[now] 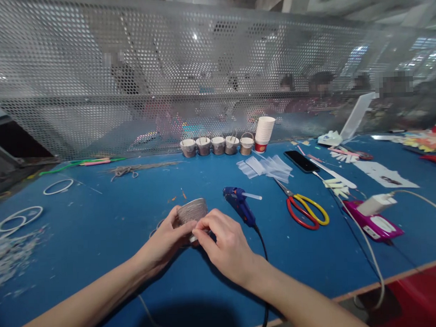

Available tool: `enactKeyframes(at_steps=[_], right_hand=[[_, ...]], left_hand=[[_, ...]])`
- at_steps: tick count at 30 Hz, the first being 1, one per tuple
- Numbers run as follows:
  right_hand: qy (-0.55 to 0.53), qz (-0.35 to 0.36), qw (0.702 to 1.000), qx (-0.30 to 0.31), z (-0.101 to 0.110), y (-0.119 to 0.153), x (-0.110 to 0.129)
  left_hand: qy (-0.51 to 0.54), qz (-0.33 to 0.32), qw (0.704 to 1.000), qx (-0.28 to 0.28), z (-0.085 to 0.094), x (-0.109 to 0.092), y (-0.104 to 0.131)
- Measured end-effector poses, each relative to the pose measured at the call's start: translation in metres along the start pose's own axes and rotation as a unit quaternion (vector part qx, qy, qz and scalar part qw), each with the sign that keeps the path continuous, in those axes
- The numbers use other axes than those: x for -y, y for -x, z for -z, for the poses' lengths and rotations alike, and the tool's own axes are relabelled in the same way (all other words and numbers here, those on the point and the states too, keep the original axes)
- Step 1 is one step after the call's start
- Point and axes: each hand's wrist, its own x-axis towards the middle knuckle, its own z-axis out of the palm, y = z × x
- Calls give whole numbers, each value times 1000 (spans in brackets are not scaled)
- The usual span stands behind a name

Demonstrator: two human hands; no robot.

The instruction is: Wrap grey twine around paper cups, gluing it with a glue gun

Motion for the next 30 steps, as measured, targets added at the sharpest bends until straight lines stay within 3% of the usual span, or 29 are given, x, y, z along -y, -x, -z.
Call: enactKeyframes(at_steps=[15,30], right_hand=[[29,-72,997,-21,2,-1,-7],[34,-70,997,-25,0,0,-11]], left_hand=[[30,-3,999,14,5,-2,-2],[54,-20,998,14,9,-1,-2]])
